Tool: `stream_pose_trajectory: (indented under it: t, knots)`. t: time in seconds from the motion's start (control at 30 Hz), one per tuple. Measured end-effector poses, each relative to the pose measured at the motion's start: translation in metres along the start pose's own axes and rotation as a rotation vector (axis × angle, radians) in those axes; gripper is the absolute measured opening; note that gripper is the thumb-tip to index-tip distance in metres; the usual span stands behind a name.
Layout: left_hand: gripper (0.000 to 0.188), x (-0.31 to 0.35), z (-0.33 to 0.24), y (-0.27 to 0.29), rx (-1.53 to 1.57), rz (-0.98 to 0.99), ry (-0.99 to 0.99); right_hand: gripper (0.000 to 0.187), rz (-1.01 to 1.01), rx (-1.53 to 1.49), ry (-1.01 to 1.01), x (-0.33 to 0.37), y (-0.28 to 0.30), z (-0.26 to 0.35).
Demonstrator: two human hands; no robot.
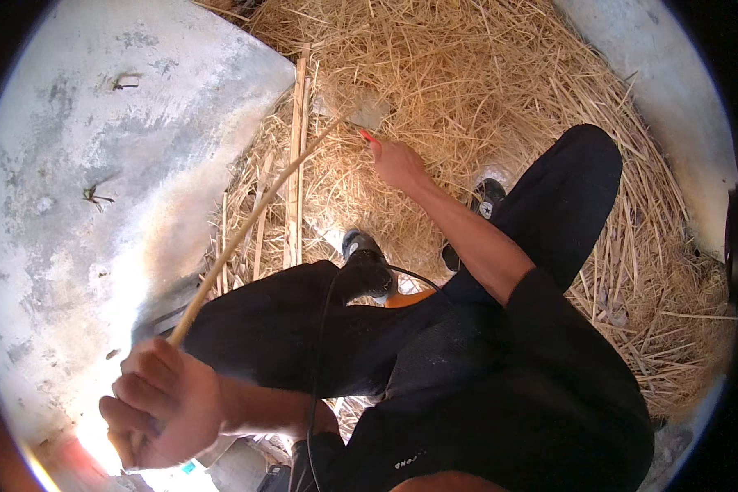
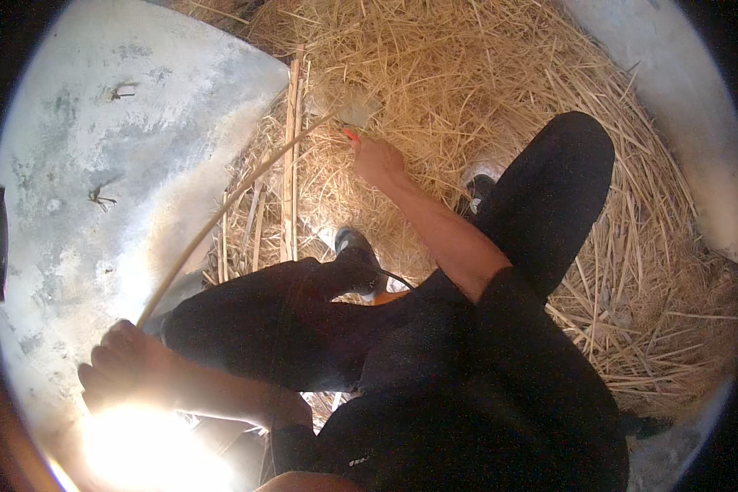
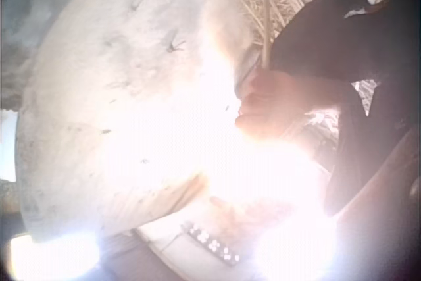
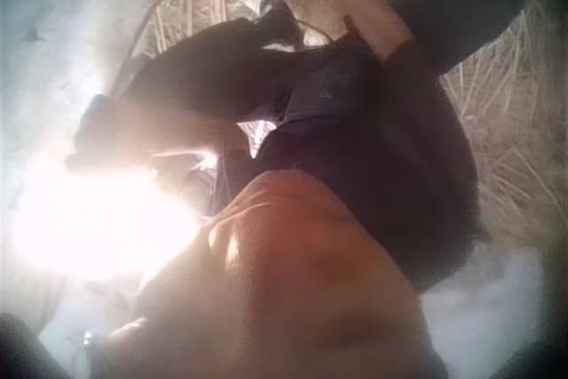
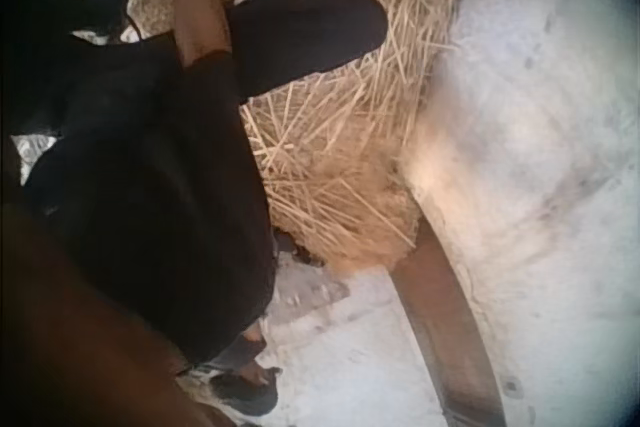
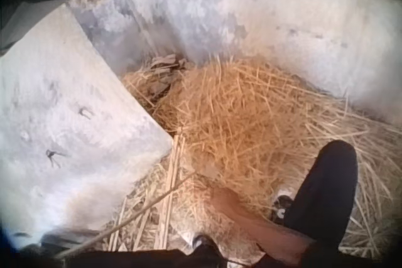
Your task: The person strips a long wood stick using a knife, removing thin outer layers to smooth the surface while sitting in a workspace covered in straw.
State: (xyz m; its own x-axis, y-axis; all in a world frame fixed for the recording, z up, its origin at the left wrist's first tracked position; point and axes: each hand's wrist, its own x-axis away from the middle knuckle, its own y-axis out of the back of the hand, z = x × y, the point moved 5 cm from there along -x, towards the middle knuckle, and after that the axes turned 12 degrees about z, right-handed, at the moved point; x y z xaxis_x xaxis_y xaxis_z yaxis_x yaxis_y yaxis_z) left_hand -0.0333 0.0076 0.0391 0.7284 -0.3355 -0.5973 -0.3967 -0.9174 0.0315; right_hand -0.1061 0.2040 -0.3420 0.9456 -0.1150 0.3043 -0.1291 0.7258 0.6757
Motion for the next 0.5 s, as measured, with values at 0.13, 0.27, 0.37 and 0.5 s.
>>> stream_pose_trajectory:
  t: [0.13,0.27,0.37,0.5]
  knots:
    - [0.03,0.012,0.0,0.008,0.026,0.215,0.083,0.037,-0.052,-0.287,0.165,-0.002,0.006,0.002]
    - [0.026,0.03,-0.004,0.034,-0.122,0.124,0.009,0.039,0.186,-0.239,-0.12,-0.006,0.011,0.0]
    - [0.025,0.044,-0.005,0.062,-0.326,-0.318,0.004,0.042,-0.047,-0.17,0.0,-0.01,0.034,0.002]
    - [0.024,0.054,-0.008,0.063,-0.359,-0.489,-0.006,0.045,-0.102,-0.455,0.198,-0.008,0.024,-0.007]
